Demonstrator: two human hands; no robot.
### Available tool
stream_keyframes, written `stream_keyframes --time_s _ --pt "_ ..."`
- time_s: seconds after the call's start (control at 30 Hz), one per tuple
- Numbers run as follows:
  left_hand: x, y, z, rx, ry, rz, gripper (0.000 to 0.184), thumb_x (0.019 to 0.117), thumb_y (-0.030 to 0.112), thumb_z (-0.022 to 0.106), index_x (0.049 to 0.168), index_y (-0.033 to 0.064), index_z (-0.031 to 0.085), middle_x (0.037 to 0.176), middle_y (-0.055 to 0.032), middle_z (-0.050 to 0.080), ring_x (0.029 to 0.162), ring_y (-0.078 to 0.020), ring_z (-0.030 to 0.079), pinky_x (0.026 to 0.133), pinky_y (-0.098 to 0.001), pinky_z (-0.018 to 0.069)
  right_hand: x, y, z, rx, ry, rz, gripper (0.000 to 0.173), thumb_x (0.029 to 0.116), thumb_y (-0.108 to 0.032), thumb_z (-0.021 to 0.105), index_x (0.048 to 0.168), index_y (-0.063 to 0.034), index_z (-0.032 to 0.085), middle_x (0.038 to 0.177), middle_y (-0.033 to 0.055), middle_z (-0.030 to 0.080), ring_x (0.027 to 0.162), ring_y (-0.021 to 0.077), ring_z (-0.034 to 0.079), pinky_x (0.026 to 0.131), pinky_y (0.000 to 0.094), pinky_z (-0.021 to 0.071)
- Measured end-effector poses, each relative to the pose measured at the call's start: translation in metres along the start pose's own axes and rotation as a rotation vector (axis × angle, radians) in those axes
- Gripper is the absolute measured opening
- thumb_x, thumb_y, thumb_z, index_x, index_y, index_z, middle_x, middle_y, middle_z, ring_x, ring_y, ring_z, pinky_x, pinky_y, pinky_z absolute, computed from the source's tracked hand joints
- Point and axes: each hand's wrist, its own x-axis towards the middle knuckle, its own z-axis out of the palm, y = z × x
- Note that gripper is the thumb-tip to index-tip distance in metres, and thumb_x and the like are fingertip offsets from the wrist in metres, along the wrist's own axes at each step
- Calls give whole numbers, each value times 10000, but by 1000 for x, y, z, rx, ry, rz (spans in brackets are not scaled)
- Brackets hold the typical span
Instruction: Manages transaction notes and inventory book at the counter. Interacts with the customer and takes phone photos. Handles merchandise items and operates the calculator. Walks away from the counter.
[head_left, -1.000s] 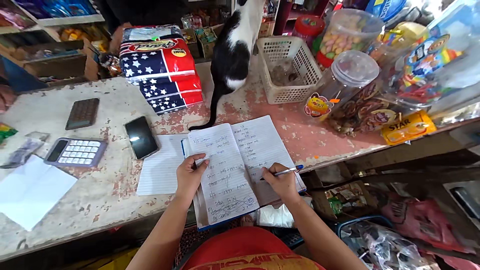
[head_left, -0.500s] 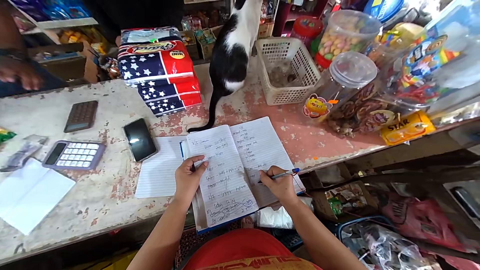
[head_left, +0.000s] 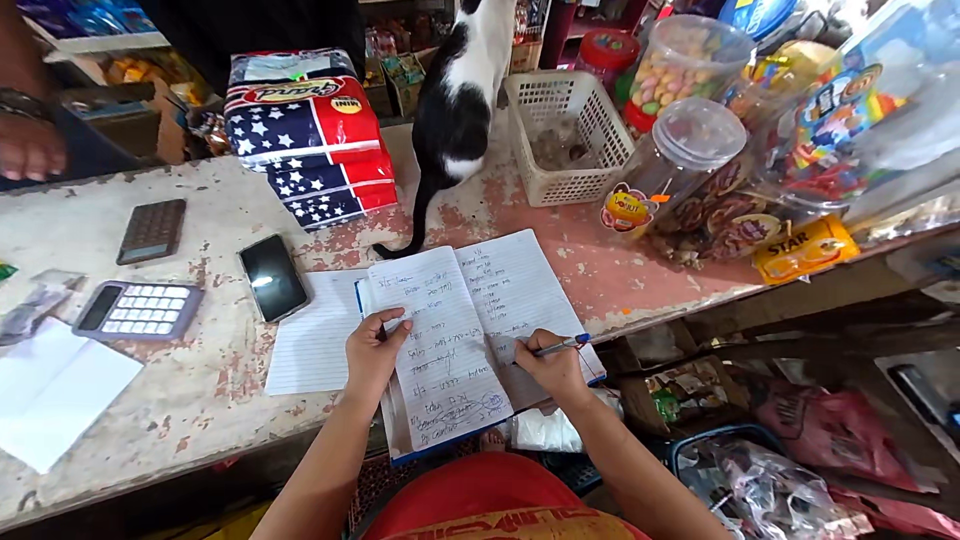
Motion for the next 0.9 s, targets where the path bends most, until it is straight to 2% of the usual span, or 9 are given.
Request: stream_keyframes --time_s 0.33,0.43,0.67,0.77,0.83,0.9 --pt "1 -1 0 -32 -1 -10 245 894 74 757 1124 3 712 979 -37 719 689 7 599 647 -139 501 0 2 0 -3 38 -56 284 863 -121 660 619 -67 526 562 -70 447 533 -40 393 526 150 324" --pt "1 -1 0 -28 -4 -12 240 895 80 758 1119 5 714 971 -32 720 684 10 597 641 -139 498 2 2 -1 15 45 -44 275 867 -118 662 627 -78 534 570 -88 450 533 -59 391 523 132 323" --pt "2 0 0 -11 0 -26 232 892 86 762 1106 6 719 962 -28 718 673 15 585 632 -131 486 1 4 1 -5 56 -75 286 879 -111 643 622 -63 526 565 -67 445 531 -45 391 523 142 321" --pt "2 0 -1 17 -14 -9 240 902 110 750 1118 10 718 968 -33 711 681 7 574 642 -146 481 -2 5 -1 -68 22 -110 297 884 -143 644 627 -43 534 566 -18 474 536 13 429 530 195 353" --pt "1 0 -1 9 -11 -8 238 904 109 750 1119 12 717 971 -32 710 681 10 574 641 -142 480 -3 1 -5 -89 -14 -72 307 892 -189 667 649 -34 561 579 -11 499 547 27 446 543 218 366" --pt "2 2 -1 -10 -13 -11 235 905 100 748 1117 6 713 974 -34 712 684 14 584 644 -136 488 -1 -3 -14 9 -27 20 285 904 -197 711 701 -32 600 611 -43 541 562 -18 483 564 176 413"
